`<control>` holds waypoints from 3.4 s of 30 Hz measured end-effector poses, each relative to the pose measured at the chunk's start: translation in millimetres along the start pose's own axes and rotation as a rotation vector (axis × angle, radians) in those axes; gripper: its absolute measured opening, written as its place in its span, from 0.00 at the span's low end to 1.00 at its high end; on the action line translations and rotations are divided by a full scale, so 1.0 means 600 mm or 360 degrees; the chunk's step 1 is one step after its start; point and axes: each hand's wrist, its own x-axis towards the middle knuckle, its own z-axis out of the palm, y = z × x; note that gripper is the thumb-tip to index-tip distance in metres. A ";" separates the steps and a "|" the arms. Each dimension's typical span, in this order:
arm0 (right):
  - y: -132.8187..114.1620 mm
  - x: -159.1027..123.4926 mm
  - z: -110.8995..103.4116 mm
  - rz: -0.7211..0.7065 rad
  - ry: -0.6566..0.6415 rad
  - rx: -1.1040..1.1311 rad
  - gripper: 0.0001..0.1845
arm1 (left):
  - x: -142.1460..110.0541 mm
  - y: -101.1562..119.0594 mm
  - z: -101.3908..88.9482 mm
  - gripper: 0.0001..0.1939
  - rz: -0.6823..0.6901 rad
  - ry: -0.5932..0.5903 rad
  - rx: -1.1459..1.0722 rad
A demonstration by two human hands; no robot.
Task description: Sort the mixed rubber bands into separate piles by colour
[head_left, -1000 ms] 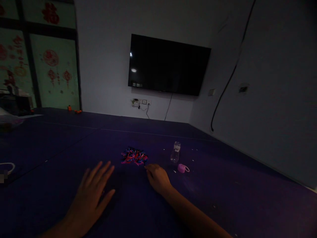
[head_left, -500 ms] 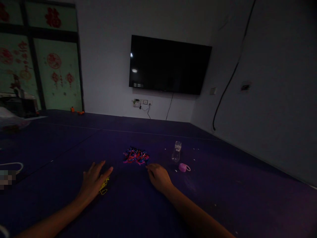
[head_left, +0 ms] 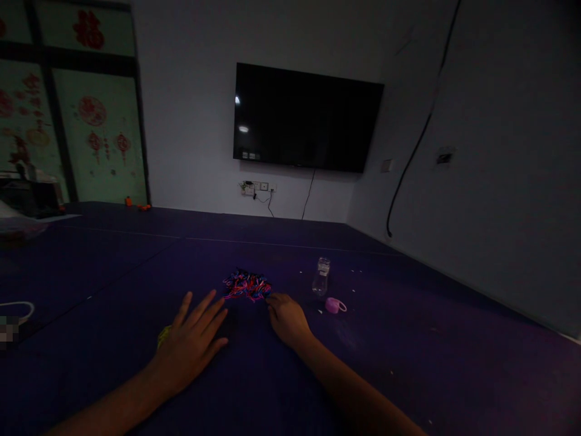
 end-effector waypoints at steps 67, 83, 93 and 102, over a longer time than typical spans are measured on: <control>-0.044 -0.025 0.001 -0.0503 -0.0049 0.0576 0.13 | 0.033 0.069 0.015 0.07 -0.0194 -0.0154 -0.0793; 0.028 0.012 0.011 0.0022 -0.0026 0.0042 0.19 | 0.036 0.066 0.014 0.13 0.0044 -0.0315 -0.1051; 0.025 0.013 0.012 0.0120 -0.0022 -0.0005 0.18 | 0.028 0.066 0.029 0.12 0.0003 -0.0256 -0.1037; 0.019 0.005 0.005 -0.0079 0.0242 0.0295 0.13 | 0.030 0.066 0.021 0.12 -0.0037 -0.0330 -0.1111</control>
